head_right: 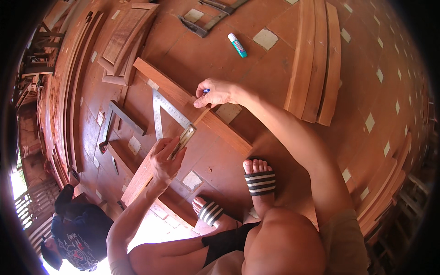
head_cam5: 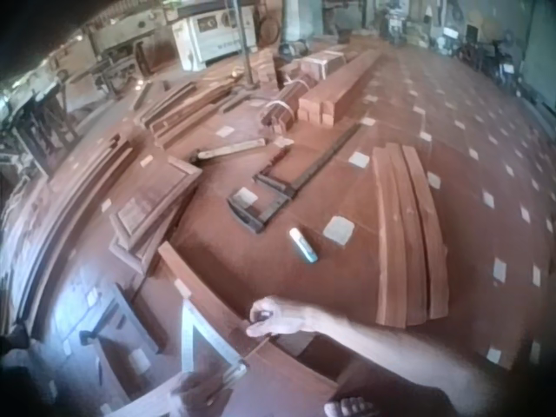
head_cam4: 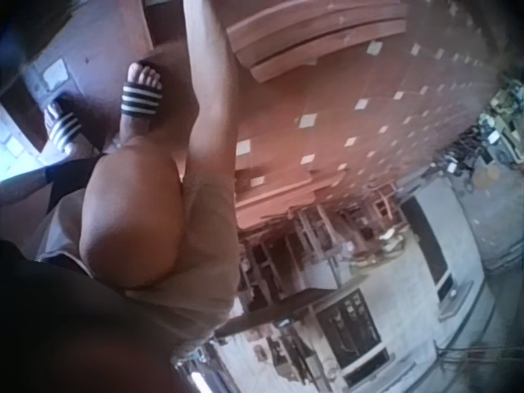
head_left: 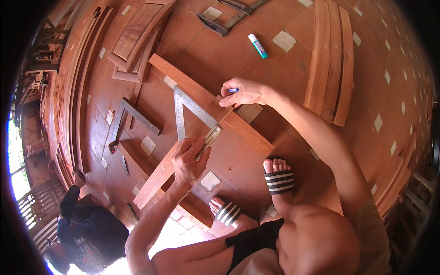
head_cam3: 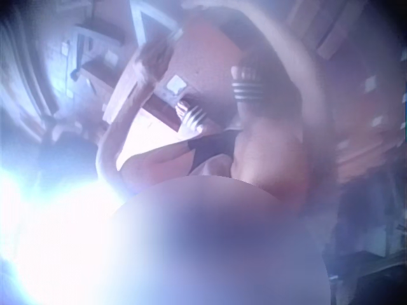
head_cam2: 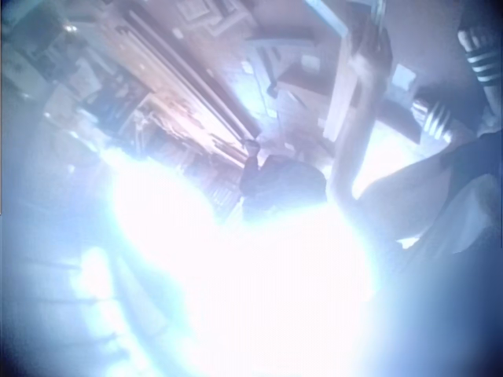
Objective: The person measures and marks wooden planks with a square and pen, then uses a bandsaw to cut the marked pieces. The person stacks the cut planks on the floor.
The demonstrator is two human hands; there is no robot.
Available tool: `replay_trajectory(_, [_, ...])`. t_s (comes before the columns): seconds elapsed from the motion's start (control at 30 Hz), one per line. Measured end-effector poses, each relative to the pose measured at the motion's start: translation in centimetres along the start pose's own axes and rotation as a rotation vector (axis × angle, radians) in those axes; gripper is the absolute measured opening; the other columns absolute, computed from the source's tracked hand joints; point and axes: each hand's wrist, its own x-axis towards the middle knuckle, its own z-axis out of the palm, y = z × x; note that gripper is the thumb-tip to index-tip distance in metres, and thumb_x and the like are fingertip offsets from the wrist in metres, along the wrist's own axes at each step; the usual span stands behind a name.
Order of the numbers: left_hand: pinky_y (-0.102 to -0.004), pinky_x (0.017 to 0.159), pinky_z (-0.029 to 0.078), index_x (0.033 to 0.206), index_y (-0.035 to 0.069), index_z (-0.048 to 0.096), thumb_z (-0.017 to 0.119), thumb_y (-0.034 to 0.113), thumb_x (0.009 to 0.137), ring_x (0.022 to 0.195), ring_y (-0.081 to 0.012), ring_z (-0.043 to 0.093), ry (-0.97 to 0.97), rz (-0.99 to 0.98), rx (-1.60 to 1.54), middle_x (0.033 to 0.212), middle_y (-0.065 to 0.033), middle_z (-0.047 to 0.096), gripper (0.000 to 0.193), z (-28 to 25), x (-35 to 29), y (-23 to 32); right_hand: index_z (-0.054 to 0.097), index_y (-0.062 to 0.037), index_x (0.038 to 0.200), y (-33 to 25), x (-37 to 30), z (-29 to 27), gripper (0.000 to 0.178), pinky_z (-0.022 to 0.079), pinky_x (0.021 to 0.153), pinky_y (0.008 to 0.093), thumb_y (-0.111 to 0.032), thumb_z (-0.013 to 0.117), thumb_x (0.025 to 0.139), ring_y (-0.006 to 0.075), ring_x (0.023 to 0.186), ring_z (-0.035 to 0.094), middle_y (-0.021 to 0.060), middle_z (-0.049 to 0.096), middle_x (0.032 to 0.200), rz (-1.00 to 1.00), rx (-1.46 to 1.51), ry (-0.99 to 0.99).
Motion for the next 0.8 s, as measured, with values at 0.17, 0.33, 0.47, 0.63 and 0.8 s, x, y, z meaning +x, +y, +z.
replay_trajectory(0.17, [-0.0375, 0.071, 0.059, 0.116, 0.005, 0.082, 0.09, 0.007, 0.077, 0.08, -0.0267, 0.073, 0.003, -0.102, 0.009, 0.103, -0.013, 0.073, 0.04, -1.0, -0.9, 0.5, 0.062, -0.0055, 0.099, 0.1, 1.2, -0.7, 0.037, 0.049, 0.071, 0.0321, -0.022, 0.092, 0.084, 0.015, 0.084, 0.062, 0.0021, 0.065, 0.095, -0.215, -0.157, -0.041])
replay_trajectory(0.33, [-0.0392, 0.075, 0.06, 0.116, 0.004, 0.082, 0.09, 0.01, 0.079, 0.083, -0.0291, 0.073, 0.031, -0.079, 0.054, 0.104, -0.0141, 0.074, 0.038, -0.5, 0.0, 0.4, 0.059, -0.0081, 0.099, -1.5, 3.3, -1.4, 0.042, 0.047, 0.077, 0.0361, -0.014, 0.093, 0.075, 0.0168, 0.083, 0.055, 0.0013, 0.064, 0.094, -0.521, -0.411, -0.053])
replay_trajectory(0.47, [-0.0383, 0.08, 0.061, 0.117, 0.003, 0.081, 0.088, 0.012, 0.082, 0.089, -0.0285, 0.075, 0.01, -0.146, 0.088, 0.107, -0.0141, 0.076, 0.037, 0.7, 1.3, 0.1, 0.055, -0.0076, 0.099, -2.2, 4.7, -1.5, 0.04, 0.053, 0.087, 0.0407, -0.007, 0.088, 0.076, 0.0251, 0.1, 0.067, 0.0072, 0.071, 0.105, -0.66, -0.546, -0.069])
replay_trajectory(0.63, [-0.0375, 0.079, 0.061, 0.118, 0.006, 0.081, 0.089, 0.011, 0.081, 0.089, -0.0275, 0.075, 0.018, -0.173, 0.111, 0.106, -0.0126, 0.075, 0.038, 1.9, 2.5, -0.7, 0.057, -0.0067, 0.102, -1.7, 4.4, -1.1, 0.038, 0.055, 0.091, 0.0438, -0.006, 0.087, 0.079, 0.0291, 0.109, 0.07, 0.0105, 0.074, 0.119, -0.592, -0.525, -0.057])
replay_trajectory(0.8, [-0.0357, 0.077, 0.06, 0.119, 0.007, 0.082, 0.09, 0.01, 0.081, 0.086, -0.0255, 0.075, 0.022, -0.205, 0.086, 0.105, -0.0116, 0.075, 0.039, 2.2, 2.6, -1.2, 0.065, -0.0033, 0.111, -0.4, 2.1, -0.8, 0.03, 0.056, 0.097, 0.0432, -0.013, 0.083, 0.088, 0.0282, 0.118, 0.071, 0.0111, 0.074, 0.124, -0.58, -0.391, 0.053])
